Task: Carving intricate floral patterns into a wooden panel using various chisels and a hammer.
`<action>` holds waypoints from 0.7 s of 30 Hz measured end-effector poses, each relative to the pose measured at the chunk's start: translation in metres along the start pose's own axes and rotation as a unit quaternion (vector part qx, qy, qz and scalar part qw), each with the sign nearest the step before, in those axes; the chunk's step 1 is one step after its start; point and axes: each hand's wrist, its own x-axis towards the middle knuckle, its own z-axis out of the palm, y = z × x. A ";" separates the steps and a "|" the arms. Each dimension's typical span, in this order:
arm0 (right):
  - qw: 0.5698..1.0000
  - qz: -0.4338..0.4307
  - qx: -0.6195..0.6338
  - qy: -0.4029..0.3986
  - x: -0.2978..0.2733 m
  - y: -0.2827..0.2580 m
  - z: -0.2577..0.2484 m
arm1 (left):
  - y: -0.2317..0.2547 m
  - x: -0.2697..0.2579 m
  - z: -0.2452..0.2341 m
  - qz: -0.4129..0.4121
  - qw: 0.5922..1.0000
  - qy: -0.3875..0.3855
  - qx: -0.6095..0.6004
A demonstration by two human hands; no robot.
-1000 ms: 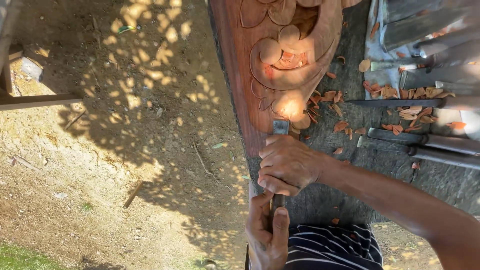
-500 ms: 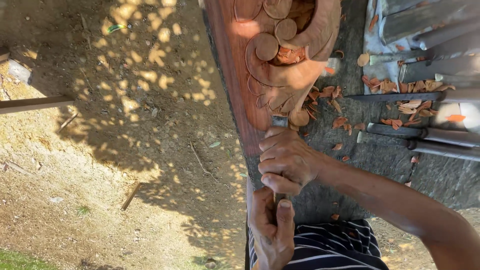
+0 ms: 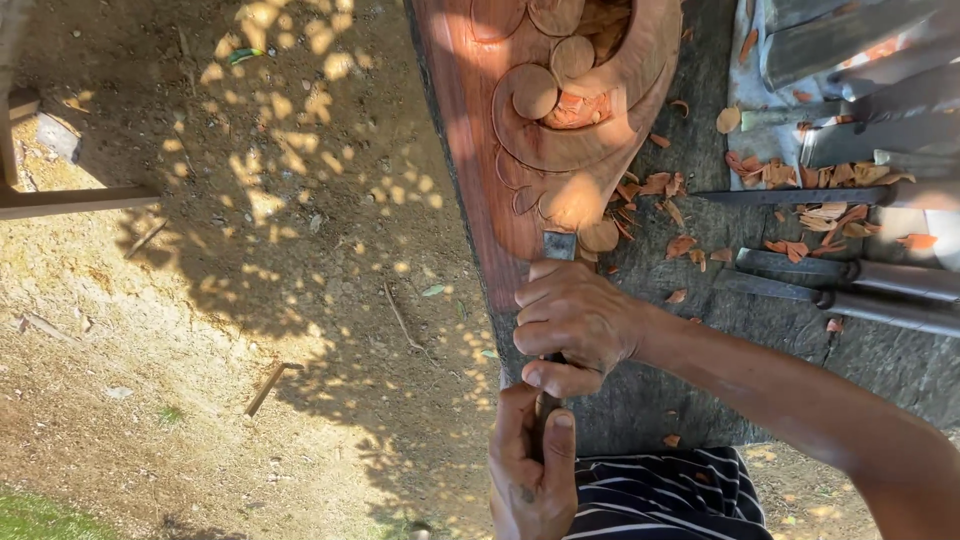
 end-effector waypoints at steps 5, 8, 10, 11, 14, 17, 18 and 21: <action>1.000 -0.001 0.003 0.027 0.001 0.001 -0.003 | -0.014 0.002 0.009 -0.002 0.999 0.023 0.025; 0.999 0.000 0.005 0.049 -0.002 0.002 -0.006 | -0.026 0.002 0.025 0.017 0.999 0.024 -0.031; 0.999 0.006 0.028 0.045 -0.002 -0.001 -0.016 | -0.008 0.001 0.043 -0.026 0.995 0.028 -0.088; 0.998 0.010 0.049 0.039 0.001 -0.002 -0.022 | 0.003 0.001 0.050 -0.066 0.987 0.033 -0.145; 0.997 0.024 0.065 0.032 0.006 -0.023 -0.024 | 0.020 -0.015 0.052 -0.133 0.957 0.044 -0.256; 0.993 -0.041 -0.082 0.078 -0.003 -0.092 -0.055 | 0.019 -0.019 0.049 -0.018 0.969 0.040 -0.242; 0.994 -0.041 -0.075 0.073 -0.004 -0.100 -0.051 | 0.020 -0.027 0.047 -0.021 0.968 0.047 -0.245; 0.993 0.002 -0.089 0.073 -0.014 -0.122 -0.025 | 0.008 -0.060 0.018 0.222 0.973 0.063 0.028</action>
